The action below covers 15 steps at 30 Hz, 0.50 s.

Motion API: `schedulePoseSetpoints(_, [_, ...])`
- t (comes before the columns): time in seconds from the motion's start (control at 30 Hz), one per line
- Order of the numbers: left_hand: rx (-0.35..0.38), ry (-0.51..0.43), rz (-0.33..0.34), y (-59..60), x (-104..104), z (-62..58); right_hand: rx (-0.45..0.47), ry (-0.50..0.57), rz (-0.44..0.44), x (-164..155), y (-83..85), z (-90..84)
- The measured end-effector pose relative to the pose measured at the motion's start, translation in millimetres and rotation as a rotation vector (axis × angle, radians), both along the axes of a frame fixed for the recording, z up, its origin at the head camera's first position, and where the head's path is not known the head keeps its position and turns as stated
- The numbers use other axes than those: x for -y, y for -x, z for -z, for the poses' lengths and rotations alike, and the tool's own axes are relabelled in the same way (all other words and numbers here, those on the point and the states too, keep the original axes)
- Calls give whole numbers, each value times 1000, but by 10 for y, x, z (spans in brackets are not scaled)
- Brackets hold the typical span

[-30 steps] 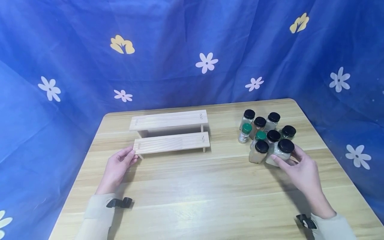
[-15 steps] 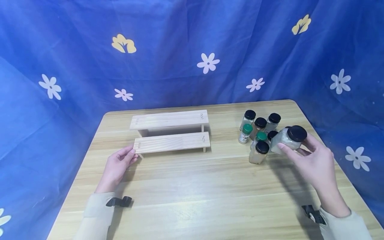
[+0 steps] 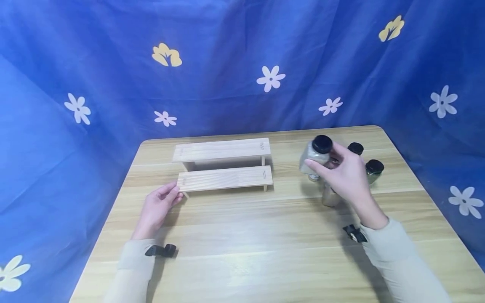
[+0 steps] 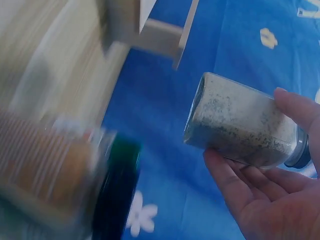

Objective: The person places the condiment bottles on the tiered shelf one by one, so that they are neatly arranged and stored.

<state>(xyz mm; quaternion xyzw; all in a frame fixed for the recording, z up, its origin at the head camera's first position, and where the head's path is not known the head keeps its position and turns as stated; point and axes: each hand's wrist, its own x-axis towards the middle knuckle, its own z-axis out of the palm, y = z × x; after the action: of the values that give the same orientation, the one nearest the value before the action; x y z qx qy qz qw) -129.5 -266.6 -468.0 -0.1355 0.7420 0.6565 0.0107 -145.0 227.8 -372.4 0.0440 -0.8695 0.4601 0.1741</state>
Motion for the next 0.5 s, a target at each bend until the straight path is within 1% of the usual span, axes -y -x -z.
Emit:
schedulePoseSetpoints(0.27, [-26,-10,0,-2,22,36,18,62,-203,767,310,-117])
schedulePoseSetpoints(0.5, [-36,-5,-39,-15,-47,59,15,41,-363,1455,557,-249])
